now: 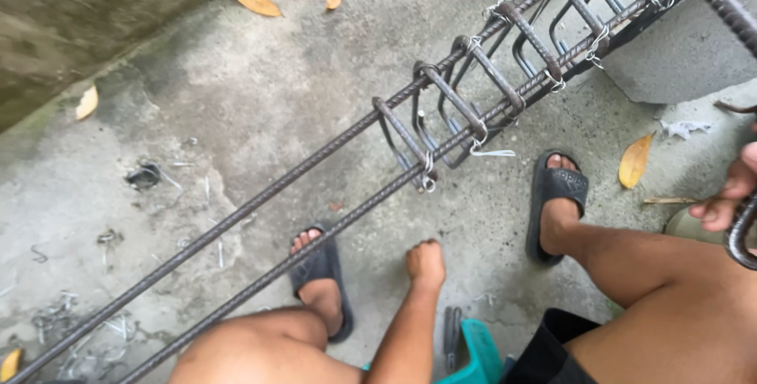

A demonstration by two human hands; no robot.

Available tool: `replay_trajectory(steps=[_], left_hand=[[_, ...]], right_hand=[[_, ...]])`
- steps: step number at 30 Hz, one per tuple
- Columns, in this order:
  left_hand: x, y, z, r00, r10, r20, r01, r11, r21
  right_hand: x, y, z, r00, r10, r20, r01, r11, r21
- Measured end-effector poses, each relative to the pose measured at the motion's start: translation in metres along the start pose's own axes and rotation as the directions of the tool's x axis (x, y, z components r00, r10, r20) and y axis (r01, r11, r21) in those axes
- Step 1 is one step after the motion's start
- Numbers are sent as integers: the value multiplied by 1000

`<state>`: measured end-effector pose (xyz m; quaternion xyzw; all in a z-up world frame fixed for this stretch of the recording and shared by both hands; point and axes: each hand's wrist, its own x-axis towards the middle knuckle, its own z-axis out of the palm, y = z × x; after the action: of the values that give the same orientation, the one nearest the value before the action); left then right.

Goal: The person ties a rebar cage using wire and pliers. They wrap wire around the intersections of the rebar and twist it to secure the structure.

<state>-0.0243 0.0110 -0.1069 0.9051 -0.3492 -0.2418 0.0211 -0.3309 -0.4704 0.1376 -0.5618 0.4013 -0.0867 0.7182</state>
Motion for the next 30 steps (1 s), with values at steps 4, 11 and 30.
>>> replay_trajectory(steps=[4,11,30], left_hand=[[-8,37,-55,990,114,82,-118,992,49],[-75,122,-255,795,393,461,-467,883,51],[10,-53,-526,674,331,-660,-616,745,-256]], right_hand=[[-72,-150,272,946,-155,-284,94,971,-219],[-122,-200,369,869,-412,-273,367,908,-202],[-143,-220,383,855,-418,-307,399,908,-125]])
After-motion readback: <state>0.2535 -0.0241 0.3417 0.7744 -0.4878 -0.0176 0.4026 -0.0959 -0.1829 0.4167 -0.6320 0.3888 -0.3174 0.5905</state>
